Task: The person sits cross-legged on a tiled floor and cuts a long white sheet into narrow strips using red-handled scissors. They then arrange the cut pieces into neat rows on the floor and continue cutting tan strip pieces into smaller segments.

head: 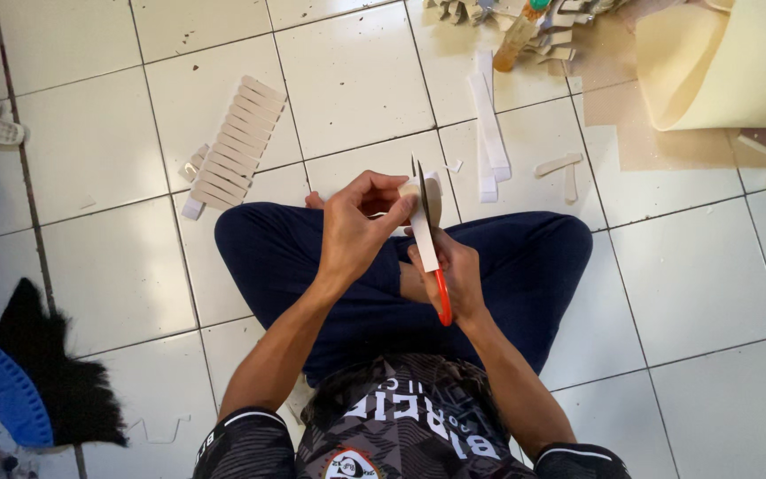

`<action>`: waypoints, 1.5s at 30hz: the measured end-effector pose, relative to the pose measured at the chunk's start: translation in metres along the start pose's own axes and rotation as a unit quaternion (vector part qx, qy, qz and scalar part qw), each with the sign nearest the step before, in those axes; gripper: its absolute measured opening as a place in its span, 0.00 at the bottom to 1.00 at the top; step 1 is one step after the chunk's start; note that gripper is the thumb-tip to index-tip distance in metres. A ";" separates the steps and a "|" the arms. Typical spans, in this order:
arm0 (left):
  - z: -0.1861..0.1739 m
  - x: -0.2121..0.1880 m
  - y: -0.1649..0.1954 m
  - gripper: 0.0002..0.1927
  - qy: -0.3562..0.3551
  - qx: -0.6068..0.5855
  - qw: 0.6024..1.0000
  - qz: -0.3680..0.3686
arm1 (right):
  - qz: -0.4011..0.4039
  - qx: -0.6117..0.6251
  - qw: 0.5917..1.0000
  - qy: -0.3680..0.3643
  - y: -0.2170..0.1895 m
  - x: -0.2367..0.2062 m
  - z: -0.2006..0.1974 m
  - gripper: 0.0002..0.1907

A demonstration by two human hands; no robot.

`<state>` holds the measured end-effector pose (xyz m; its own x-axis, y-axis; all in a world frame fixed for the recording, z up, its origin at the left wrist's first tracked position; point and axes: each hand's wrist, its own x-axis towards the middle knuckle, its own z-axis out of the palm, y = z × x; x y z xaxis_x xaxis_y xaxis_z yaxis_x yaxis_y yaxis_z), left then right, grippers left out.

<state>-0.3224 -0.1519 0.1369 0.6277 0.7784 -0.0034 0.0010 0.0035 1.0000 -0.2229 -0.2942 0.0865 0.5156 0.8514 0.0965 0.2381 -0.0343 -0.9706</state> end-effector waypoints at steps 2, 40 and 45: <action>0.000 -0.002 0.000 0.15 -0.009 -0.014 1.000 -0.012 | -0.020 -0.002 1.000 0.009 0.003 -0.001 -0.001 0.13; 0.005 -0.001 -0.023 0.25 -0.069 -0.224 0.968 0.090 | 0.019 -0.091 0.995 0.023 -0.012 0.012 -0.012 0.13; 0.032 -0.012 -0.030 0.11 0.092 -0.163 0.981 0.045 | -0.002 -0.070 0.997 0.011 -0.012 0.018 -0.009 0.16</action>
<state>-0.3049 -0.1817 0.1072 0.4629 0.8847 0.0548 -0.3164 0.1071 0.9425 -0.2092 -0.2833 0.1016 0.5322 0.8399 0.1067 0.3528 -0.1054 -0.9297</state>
